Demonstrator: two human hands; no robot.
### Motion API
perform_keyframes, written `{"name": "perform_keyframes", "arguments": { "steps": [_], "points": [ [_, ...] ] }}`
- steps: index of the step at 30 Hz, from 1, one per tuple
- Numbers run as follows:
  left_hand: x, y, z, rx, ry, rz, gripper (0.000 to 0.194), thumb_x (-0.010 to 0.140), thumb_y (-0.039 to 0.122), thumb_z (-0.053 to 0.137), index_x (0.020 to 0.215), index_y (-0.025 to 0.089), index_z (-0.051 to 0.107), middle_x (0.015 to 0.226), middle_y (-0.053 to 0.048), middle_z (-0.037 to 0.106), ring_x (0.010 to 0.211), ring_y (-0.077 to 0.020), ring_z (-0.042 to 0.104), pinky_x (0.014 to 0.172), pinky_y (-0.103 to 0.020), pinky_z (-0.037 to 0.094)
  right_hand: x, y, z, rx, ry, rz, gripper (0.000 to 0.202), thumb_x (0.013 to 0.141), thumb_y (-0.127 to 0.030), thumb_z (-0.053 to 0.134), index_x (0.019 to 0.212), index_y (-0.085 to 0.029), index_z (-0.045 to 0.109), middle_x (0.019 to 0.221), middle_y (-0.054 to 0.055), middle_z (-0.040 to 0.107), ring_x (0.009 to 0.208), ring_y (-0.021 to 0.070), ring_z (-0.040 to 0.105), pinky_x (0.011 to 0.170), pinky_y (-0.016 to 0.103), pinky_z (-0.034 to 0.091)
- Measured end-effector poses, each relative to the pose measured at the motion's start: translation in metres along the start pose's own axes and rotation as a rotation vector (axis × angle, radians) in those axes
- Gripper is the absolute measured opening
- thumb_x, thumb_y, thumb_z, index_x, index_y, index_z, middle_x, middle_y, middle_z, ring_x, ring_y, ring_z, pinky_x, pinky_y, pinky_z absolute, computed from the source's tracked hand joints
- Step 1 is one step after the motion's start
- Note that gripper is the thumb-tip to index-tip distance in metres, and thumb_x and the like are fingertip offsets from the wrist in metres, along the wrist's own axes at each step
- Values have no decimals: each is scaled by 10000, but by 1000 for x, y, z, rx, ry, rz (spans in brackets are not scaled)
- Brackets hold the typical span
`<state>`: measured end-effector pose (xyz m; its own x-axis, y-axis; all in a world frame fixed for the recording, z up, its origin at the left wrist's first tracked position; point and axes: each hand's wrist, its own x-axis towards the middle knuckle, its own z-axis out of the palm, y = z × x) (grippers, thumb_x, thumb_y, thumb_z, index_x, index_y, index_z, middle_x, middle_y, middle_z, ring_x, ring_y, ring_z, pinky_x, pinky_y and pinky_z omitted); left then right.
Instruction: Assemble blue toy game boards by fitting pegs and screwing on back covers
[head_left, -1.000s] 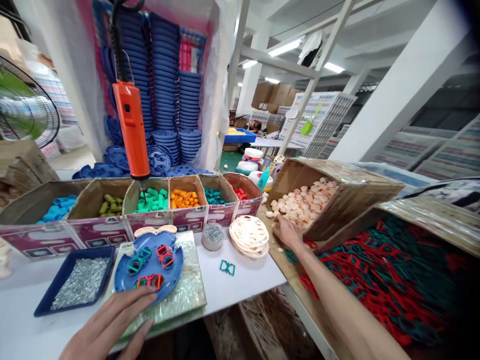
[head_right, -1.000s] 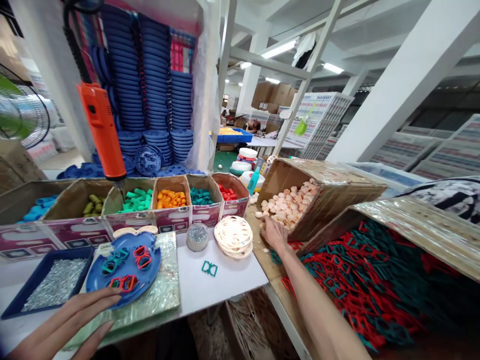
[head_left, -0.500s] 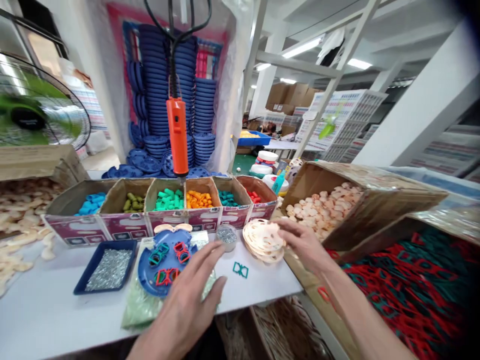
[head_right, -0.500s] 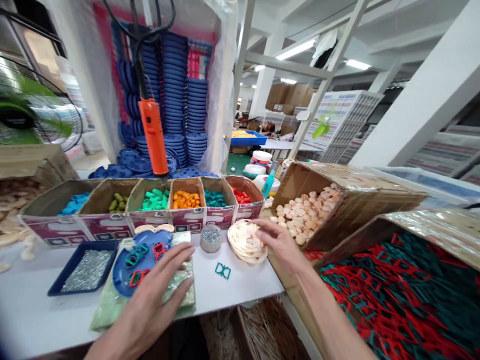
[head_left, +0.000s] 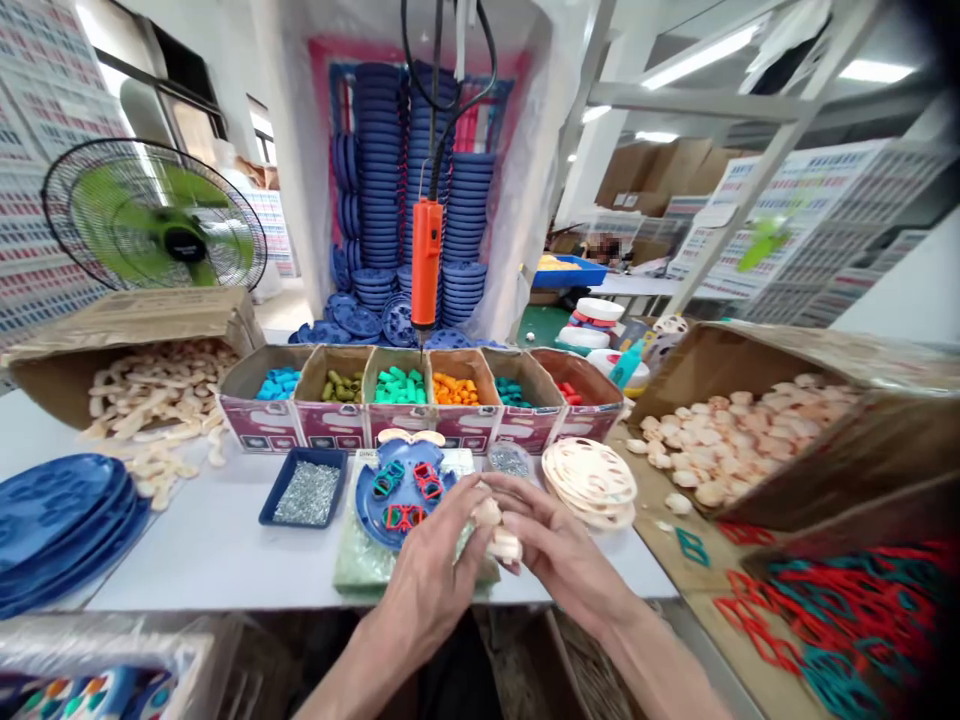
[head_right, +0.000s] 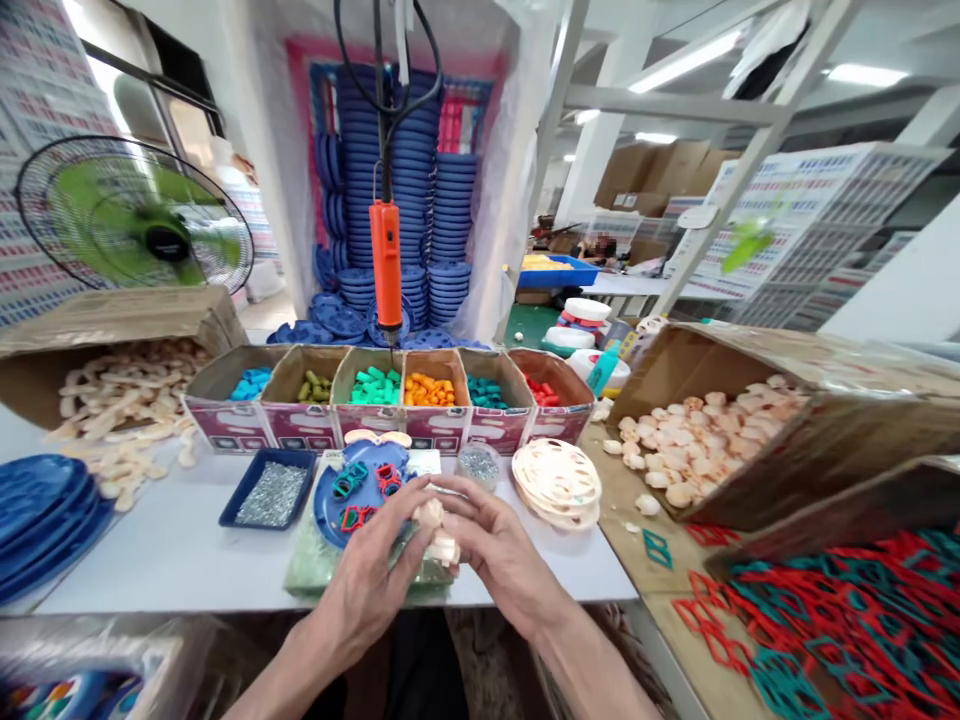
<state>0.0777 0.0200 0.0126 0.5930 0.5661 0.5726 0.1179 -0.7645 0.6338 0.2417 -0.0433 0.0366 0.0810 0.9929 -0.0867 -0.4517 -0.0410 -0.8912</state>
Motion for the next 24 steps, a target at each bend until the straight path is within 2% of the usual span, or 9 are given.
{"name": "perform_keyframes", "arguments": {
  "steps": [2, 4, 6, 10, 12, 14, 16, 20, 24],
  "points": [
    [-8, -1, -3, -54, 71, -79, 353, 1009, 231, 526, 1362, 228, 509, 1398, -113, 629, 1281, -225, 619, 1052, -361, 548, 0, 7, 4, 0, 49, -5, 450, 801, -357, 826, 1228, -290, 704, 1152, 47, 708, 725, 100, 613, 556, 190, 493],
    [-17, -3, -9, -123, 176, -157, 299, 992, 257, 563, 1289, 234, 542, 1243, -94, 708, 1104, -208, 710, 935, -324, 596, -1, 16, 5, 11, 142, -22, 317, 809, -405, 814, 1065, -225, 768, 1049, 56, 732, 741, 115, 622, 578, 196, 503],
    [-25, -6, -22, -217, 239, -266, 271, 986, 290, 577, 1249, 228, 563, 1053, -64, 748, 876, -174, 745, 801, -282, 613, -1, 22, 3, 24, 209, -19, 323, 810, -478, 795, 900, -167, 790, 962, 80, 745, 764, 138, 635, 623, 217, 526],
    [-35, -13, -59, -465, 214, -485, 329, 957, 399, 626, 1206, 183, 624, 758, -22, 727, 689, -172, 721, 667, -261, 608, 2, 21, -5, -133, 157, -11, 396, 788, -461, 819, 1064, -180, 777, 1117, 107, 749, 963, 199, 667, 809, 274, 556],
    [-35, -16, -77, -549, 246, -560, 371, 930, 431, 663, 1202, 178, 642, 846, -45, 756, 805, -206, 747, 756, -292, 627, 11, 16, -7, -315, 155, -84, 425, 813, -448, 798, 1157, -206, 736, 1170, 99, 740, 1022, 213, 664, 831, 283, 553],
    [-33, -19, -90, -604, 275, -608, 401, 942, 452, 640, 1244, 188, 636, 1096, -80, 755, 949, -239, 749, 876, -345, 625, 26, 11, -10, -515, 160, -183, 419, 869, -488, 726, 1191, -222, 699, 1170, 95, 740, 1029, 223, 674, 834, 303, 559],
    [-30, -26, -100, -614, 281, -617, 399, 960, 467, 603, 1247, 193, 644, 1244, -90, 710, 1028, -259, 734, 929, -377, 615, 44, 7, -12, -702, 123, -264, 387, 912, -514, 657, 1174, -231, 690, 1158, 89, 742, 1043, 235, 683, 873, 338, 562],
    [-32, -54, -109, -361, 281, -547, 331, 931, 435, 653, 1169, 207, 685, 1138, -62, 741, 1009, -227, 715, 905, -324, 597, 76, 6, -14, -1039, 11, -401, 306, 974, -451, 580, 1171, -255, 708, 1212, 74, 729, 1138, 248, 664, 1003, 399, 524],
    [-38, -83, -107, -109, 259, -400, 214, 915, 345, 688, 1102, 242, 693, 1113, -27, 732, 924, -169, 696, 860, -270, 567, 89, 10, -17, -1215, -83, -544, 280, 1006, -350, 541, 1213, -251, 702, 1274, 77, 703, 1191, 242, 653, 1056, 403, 513]
  ]
}}
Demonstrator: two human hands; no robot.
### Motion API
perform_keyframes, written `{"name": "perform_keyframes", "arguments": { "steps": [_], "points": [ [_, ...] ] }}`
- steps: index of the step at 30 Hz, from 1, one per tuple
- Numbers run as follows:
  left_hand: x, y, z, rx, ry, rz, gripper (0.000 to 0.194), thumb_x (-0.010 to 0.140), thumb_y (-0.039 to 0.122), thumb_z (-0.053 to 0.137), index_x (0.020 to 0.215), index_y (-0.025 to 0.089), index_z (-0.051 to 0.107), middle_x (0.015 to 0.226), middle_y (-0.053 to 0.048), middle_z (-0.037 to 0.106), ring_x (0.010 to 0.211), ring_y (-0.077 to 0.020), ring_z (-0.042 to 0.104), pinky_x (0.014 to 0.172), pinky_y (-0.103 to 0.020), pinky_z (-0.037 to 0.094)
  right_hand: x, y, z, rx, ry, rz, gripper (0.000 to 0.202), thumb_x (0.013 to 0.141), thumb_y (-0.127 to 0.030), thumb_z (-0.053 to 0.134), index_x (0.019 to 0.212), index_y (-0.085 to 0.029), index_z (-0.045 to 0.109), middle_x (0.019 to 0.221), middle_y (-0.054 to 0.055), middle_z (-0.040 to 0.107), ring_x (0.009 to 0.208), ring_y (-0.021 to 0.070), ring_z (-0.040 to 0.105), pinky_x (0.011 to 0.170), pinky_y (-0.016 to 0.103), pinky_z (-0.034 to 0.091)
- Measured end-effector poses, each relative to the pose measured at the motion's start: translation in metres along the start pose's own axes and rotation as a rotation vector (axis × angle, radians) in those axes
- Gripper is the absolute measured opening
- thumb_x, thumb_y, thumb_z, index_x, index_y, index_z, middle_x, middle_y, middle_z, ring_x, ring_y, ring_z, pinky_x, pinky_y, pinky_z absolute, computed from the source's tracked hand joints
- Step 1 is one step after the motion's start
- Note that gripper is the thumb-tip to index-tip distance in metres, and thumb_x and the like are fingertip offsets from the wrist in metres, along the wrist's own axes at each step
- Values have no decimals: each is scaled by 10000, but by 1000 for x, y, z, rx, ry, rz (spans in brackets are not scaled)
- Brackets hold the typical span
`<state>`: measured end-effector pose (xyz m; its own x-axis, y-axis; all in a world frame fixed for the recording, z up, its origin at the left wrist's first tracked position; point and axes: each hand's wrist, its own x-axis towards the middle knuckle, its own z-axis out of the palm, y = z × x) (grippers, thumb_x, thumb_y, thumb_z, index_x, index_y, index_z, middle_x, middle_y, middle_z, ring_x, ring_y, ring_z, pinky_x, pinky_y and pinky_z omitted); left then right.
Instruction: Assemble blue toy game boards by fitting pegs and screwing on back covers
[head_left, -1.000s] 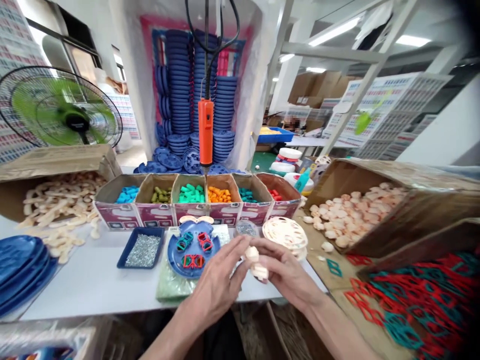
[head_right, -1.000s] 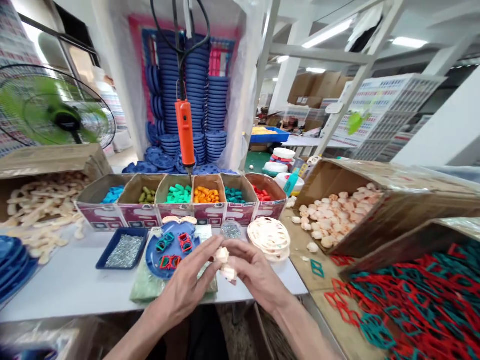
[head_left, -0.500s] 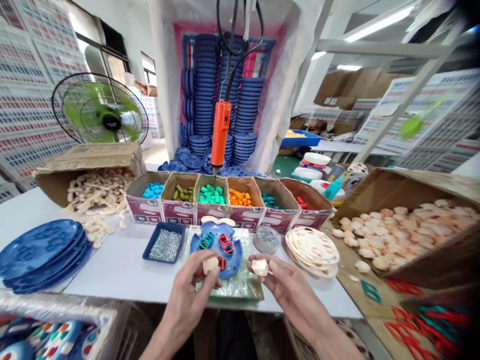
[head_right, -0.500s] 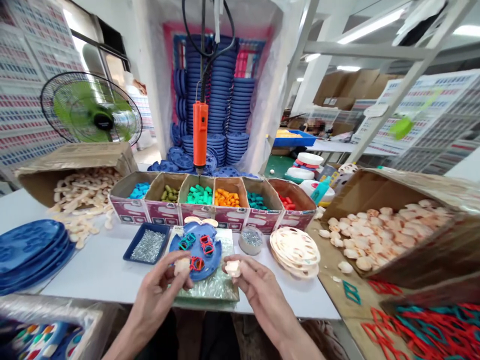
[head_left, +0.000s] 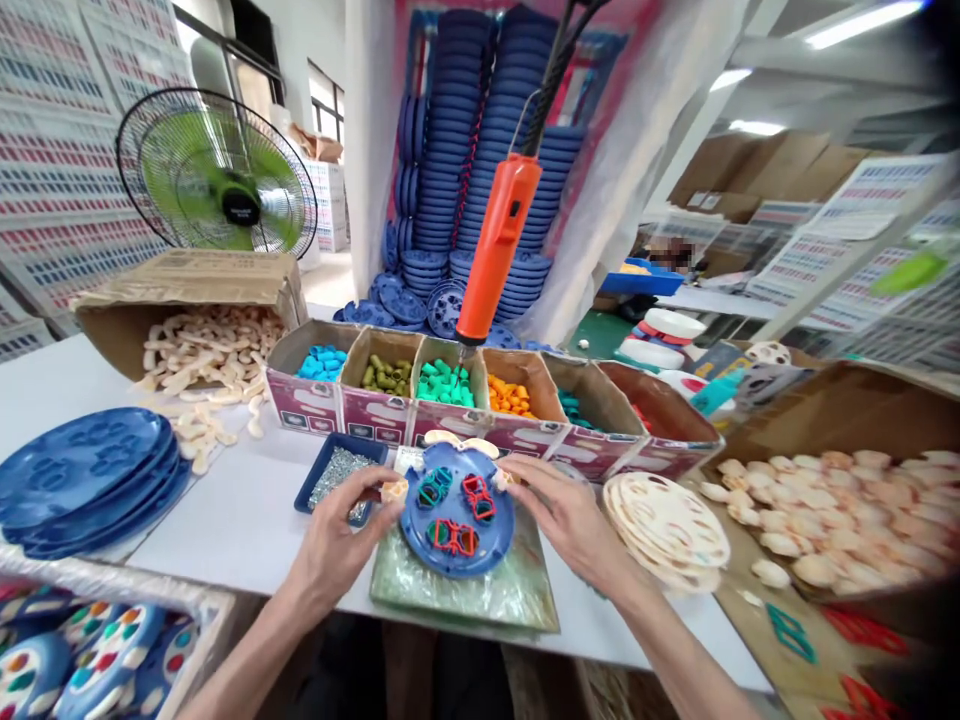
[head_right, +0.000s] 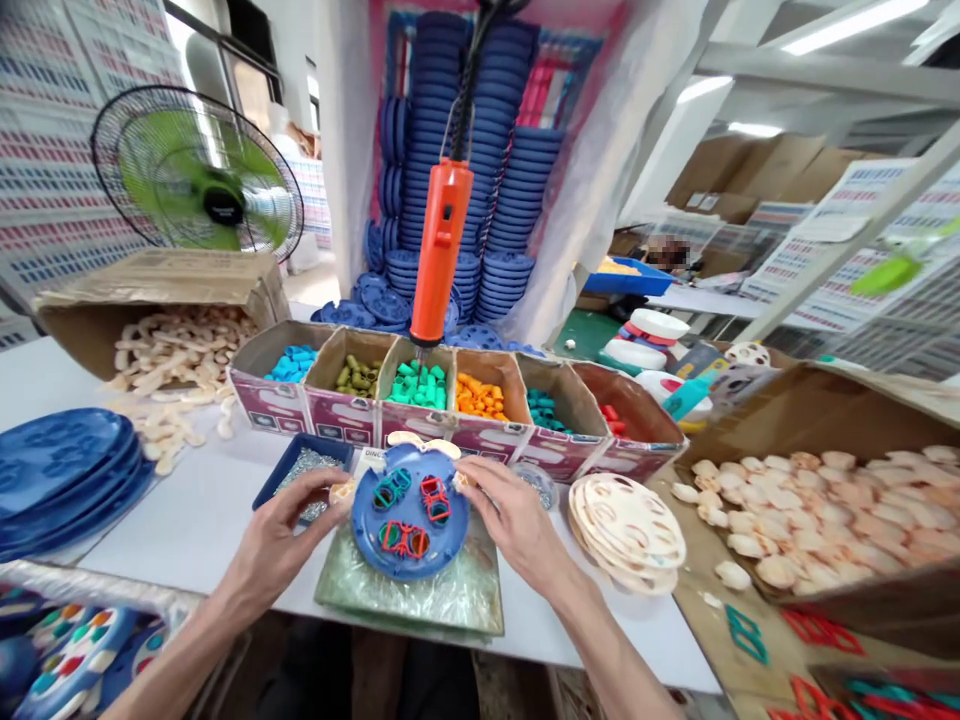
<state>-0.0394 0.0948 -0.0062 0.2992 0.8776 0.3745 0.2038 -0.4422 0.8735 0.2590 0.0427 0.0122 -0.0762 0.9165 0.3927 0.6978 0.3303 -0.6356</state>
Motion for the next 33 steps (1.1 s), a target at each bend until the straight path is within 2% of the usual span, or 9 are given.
{"name": "perform_keyframes", "arguments": {
  "steps": [3, 7, 15, 20, 23, 26, 28, 31, 33],
  "points": [
    [1, -10, 3, 44, -27, 87, 178, 919, 282, 682, 1094, 245, 677, 1094, -22, 727, 931, -161, 693, 853, -266, 558, 2, 4, 4, -76, -24, -65, 287, 1016, -300, 528, 1252, -250, 684, 1273, 78, 706, 1187, 235, 656, 1032, 393, 536],
    [2, -14, 7, 59, -46, 138, 164, 923, 238, 675, 1087, 240, 664, 1089, -31, 718, 957, -167, 691, 845, -271, 549, 2, 6, 9, -146, -33, -153, 288, 1020, -248, 523, 1256, -248, 687, 1245, 83, 719, 1186, 232, 649, 1020, 407, 543],
    [3, -16, 6, 97, -64, 176, 155, 927, 228, 669, 1081, 235, 667, 1083, -54, 723, 972, -193, 693, 845, -297, 553, 0, 3, 15, -253, 62, -242, 300, 992, -208, 554, 1254, -234, 698, 1232, 101, 712, 1125, 235, 675, 981, 424, 574],
    [4, -14, 8, 102, -74, 227, 161, 923, 198, 671, 1079, 236, 656, 1058, -43, 727, 1014, -190, 680, 886, -295, 538, -3, 4, 23, -316, 117, -217, 304, 990, -204, 546, 1250, -239, 700, 1237, 102, 703, 1123, 240, 673, 975, 440, 577],
    [6, -13, 8, 96, -71, 193, 161, 915, 205, 681, 1072, 237, 658, 1060, -30, 731, 1004, -182, 686, 886, -280, 535, -3, 4, 24, -338, 101, -187, 300, 998, -212, 528, 1242, -237, 701, 1262, 104, 684, 1114, 238, 674, 952, 426, 583],
    [13, -11, 4, 76, -61, 126, 161, 916, 252, 689, 1074, 235, 660, 1086, -25, 737, 986, -173, 696, 889, -270, 543, -4, 1, 22, -379, 93, -154, 324, 1003, -228, 524, 1291, -251, 670, 1310, 97, 666, 1141, 260, 655, 969, 463, 560],
    [23, -9, 2, 88, -62, 110, 181, 924, 285, 684, 1097, 238, 666, 1119, -27, 738, 1006, -177, 692, 910, -280, 545, -10, -5, 22, -378, 145, -151, 403, 999, -228, 534, 1398, -252, 585, 1361, 102, 640, 1209, 280, 619, 1004, 488, 531],
    [41, -8, 2, 136, -114, 106, 285, 938, 316, 665, 1219, 261, 670, 1191, -33, 733, 1050, -195, 689, 962, -318, 545, -30, -18, 27, -335, 219, -205, 530, 974, -200, 574, 1493, -236, 474, 1398, 117, 616, 1284, 290, 568, 1045, 493, 501],
    [51, -8, 5, 140, -168, 97, 317, 947, 335, 649, 1254, 261, 679, 1216, -43, 736, 1081, -213, 694, 1002, -347, 545, -47, -26, 33, -339, 218, -264, 544, 952, -199, 614, 1482, -215, 492, 1378, 124, 633, 1268, 296, 578, 1030, 483, 513]
  ]
}}
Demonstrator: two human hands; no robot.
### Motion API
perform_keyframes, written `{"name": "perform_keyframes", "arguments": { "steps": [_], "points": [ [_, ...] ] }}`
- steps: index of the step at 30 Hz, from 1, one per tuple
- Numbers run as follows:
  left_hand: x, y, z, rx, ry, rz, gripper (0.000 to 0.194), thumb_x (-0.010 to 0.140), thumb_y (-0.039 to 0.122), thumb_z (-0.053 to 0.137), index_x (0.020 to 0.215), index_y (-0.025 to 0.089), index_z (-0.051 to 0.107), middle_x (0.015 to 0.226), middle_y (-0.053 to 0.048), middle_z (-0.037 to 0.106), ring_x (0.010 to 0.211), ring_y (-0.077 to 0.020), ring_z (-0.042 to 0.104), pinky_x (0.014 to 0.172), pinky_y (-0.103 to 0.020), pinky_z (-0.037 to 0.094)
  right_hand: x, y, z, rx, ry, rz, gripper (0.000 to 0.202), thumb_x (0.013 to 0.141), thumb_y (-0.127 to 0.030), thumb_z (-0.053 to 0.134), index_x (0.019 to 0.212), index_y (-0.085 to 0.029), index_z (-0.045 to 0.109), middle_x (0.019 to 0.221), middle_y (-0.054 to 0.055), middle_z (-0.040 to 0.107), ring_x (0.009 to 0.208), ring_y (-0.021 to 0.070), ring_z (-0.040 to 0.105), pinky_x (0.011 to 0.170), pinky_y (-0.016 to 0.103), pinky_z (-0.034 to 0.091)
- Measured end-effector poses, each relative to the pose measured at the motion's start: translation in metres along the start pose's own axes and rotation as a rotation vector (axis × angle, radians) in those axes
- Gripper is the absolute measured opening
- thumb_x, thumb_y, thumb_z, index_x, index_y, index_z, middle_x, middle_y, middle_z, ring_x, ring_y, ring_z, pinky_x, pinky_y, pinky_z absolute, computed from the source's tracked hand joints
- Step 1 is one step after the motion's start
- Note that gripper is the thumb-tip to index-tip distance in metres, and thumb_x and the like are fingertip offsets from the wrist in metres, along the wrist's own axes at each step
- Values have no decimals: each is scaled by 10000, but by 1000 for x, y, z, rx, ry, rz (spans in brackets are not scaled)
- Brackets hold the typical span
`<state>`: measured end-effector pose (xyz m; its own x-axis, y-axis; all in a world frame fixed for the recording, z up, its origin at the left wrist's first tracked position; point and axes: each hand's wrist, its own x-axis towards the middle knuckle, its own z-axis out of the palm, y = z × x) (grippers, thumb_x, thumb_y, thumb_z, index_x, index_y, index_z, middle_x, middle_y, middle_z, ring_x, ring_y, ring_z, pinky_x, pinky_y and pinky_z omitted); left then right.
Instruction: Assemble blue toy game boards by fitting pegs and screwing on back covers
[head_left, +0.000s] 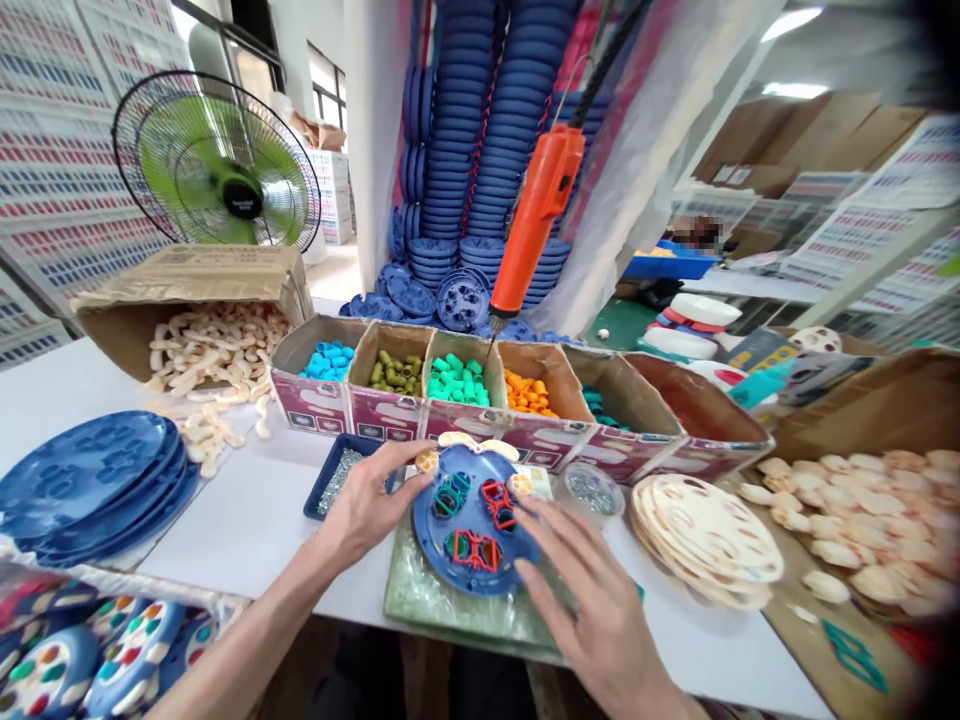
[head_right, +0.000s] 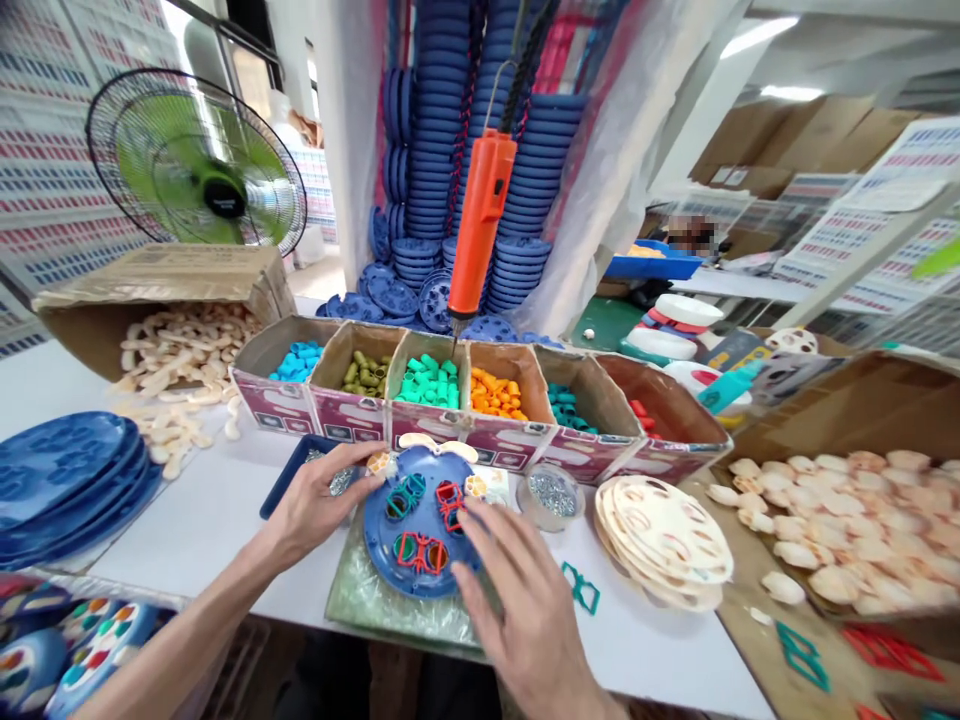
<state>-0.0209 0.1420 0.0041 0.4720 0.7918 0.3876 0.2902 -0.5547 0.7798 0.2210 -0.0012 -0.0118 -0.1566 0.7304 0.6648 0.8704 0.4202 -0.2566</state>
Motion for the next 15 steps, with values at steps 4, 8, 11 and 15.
{"name": "perform_keyframes", "arguments": {
  "steps": [4, 8, 11, 15],
  "points": [
    [12, -1, 5, -19, -50, -15, 260, 945, 335, 641, 1168, 240, 737, 1202, -48, 755, 1106, -238, 707, 1028, -374, 555, -24, -13, 6, -28, 41, -55, 487, 918, -196, 668, 1397, -206, 583, 1256, 121, 704, 1138, 290, 649, 929, 453, 576],
    [17, 1, 6, 9, -53, 52, 229, 950, 300, 630, 1131, 237, 755, 1195, -54, 758, 1133, -234, 701, 1044, -371, 550, -30, -11, 13, 25, 94, -28, 347, 905, -121, 668, 1244, -192, 678, 1141, 119, 732, 1075, 264, 667, 883, 421, 616],
    [18, 4, 6, 90, -76, 127, 228, 954, 267, 621, 1132, 235, 760, 1208, -70, 749, 1141, -236, 697, 1044, -377, 551, -27, -11, 14, 65, 119, -12, 301, 902, -108, 671, 1189, -194, 700, 1069, 107, 741, 1035, 251, 676, 854, 404, 631],
    [19, 7, 6, 205, -124, 167, 242, 963, 253, 606, 1150, 224, 756, 1219, -88, 742, 1126, -242, 706, 1029, -380, 562, -23, -13, 11, 105, 96, 9, 234, 913, -113, 663, 1129, -185, 715, 1027, 105, 740, 1012, 244, 671, 812, 379, 640]
  ]
}}
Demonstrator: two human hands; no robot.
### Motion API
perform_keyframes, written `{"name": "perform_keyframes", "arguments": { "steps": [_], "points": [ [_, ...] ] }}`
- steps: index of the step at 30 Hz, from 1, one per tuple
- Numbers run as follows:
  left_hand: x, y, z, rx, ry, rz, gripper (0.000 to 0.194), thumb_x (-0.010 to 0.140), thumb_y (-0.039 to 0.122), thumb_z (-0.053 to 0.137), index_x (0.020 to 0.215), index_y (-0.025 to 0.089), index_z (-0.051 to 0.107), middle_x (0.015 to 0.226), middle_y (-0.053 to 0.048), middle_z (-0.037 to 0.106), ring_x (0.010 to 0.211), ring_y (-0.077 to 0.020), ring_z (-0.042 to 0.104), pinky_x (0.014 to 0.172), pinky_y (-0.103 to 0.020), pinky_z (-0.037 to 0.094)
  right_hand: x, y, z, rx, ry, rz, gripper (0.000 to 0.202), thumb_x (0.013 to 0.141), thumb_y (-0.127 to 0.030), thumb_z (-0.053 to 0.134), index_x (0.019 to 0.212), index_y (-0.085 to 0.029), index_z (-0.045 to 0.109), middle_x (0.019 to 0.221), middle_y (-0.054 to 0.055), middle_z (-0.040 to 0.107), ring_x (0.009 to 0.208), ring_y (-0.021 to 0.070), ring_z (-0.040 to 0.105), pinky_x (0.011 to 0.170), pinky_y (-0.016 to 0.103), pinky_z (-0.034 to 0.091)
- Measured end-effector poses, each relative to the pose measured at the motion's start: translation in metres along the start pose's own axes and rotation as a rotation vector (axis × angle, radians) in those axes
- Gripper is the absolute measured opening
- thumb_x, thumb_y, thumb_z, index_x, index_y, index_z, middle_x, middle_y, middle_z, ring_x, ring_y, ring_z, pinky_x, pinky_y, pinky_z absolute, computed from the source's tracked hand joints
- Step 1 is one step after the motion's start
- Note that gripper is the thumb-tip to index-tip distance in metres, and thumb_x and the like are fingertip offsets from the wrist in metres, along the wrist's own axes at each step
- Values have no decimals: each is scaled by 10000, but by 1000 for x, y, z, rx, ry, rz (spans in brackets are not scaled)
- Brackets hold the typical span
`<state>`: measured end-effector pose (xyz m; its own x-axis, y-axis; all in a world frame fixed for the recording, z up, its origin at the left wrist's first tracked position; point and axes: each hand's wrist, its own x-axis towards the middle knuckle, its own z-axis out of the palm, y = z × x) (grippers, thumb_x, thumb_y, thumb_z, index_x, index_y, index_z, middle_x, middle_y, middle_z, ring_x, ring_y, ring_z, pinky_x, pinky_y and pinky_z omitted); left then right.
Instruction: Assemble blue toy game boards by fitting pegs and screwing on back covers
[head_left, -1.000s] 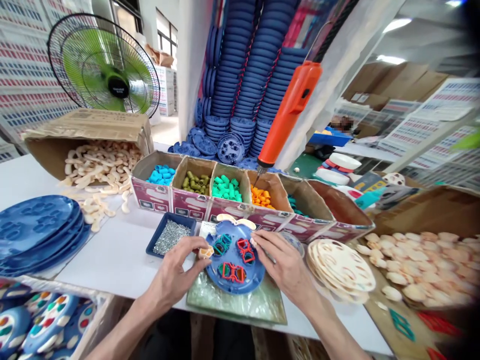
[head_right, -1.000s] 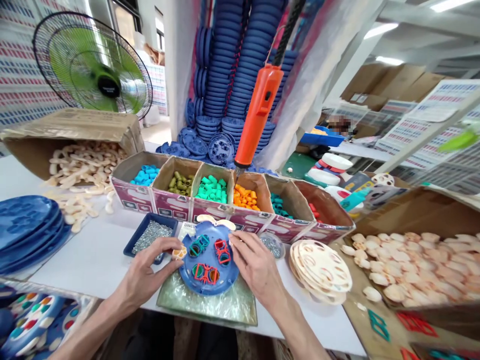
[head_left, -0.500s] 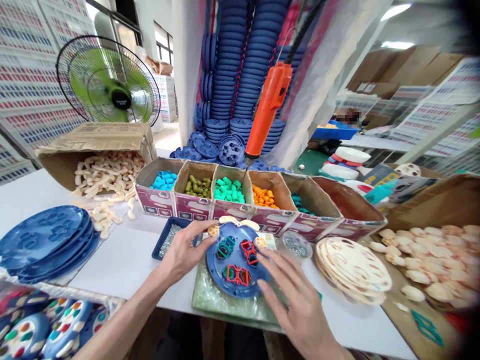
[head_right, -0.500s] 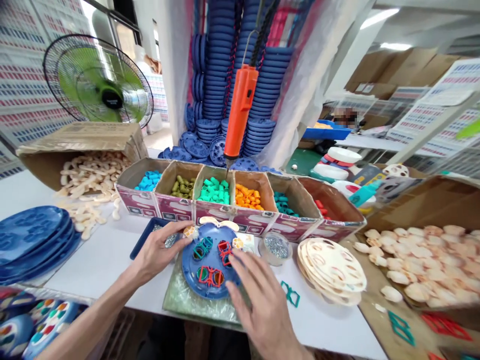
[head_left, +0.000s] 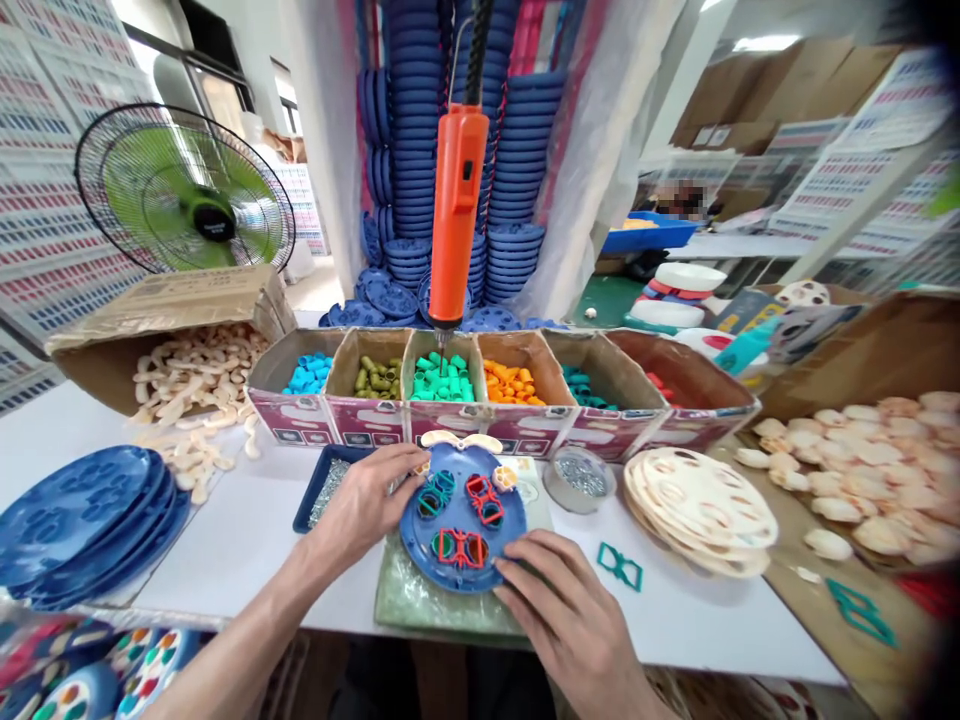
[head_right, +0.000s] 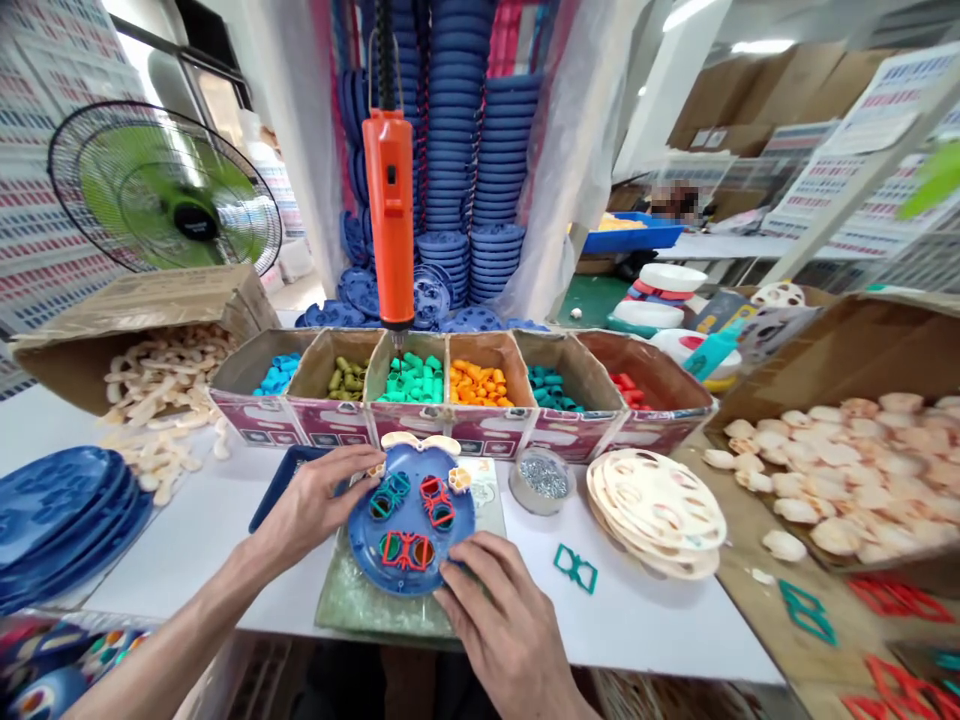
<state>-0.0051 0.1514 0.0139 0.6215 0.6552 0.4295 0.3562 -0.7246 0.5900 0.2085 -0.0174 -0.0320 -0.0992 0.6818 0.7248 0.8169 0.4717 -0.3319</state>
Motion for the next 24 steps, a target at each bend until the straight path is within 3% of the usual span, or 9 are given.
{"name": "perform_keyframes", "arguments": {
  "steps": [6, 11, 17, 24],
  "points": [
    [1, 5, -3, 99, -51, 31, 267, 999, 267, 553, 1189, 226, 736, 1229, -79, 735, 1121, -234, 711, 1019, -367, 573, 1, 3, 0, 22, 9, 2, 176, 921, -121, 658, 1071, -185, 725, 992, 97, 739, 998, 230, 662, 785, 355, 644],
    [1, 6, 0, 232, -27, 110, 278, 1014, 241, 513, 1198, 215, 719, 1198, -87, 737, 1071, -218, 726, 1000, -352, 589, 1, 4, 0, 23, 20, -5, 137, 924, -125, 658, 1029, -183, 724, 971, 93, 736, 981, 227, 659, 773, 348, 640],
    [4, 3, -2, 227, -83, 99, 264, 1008, 242, 516, 1149, 216, 739, 1160, -80, 745, 1028, -218, 741, 982, -343, 597, 2, 6, 0, 21, -14, -3, 144, 914, -121, 674, 1037, -182, 716, 990, 90, 730, 996, 232, 648, 806, 369, 638],
    [-5, 1, 4, 229, -70, 112, 305, 1021, 224, 484, 1256, 213, 678, 1262, -87, 712, 1168, -222, 690, 1052, -361, 562, 0, 9, 1, 36, -4, -1, 175, 916, -149, 683, 1065, -230, 727, 1000, 67, 743, 996, 233, 673, 792, 380, 646]
  ]
}}
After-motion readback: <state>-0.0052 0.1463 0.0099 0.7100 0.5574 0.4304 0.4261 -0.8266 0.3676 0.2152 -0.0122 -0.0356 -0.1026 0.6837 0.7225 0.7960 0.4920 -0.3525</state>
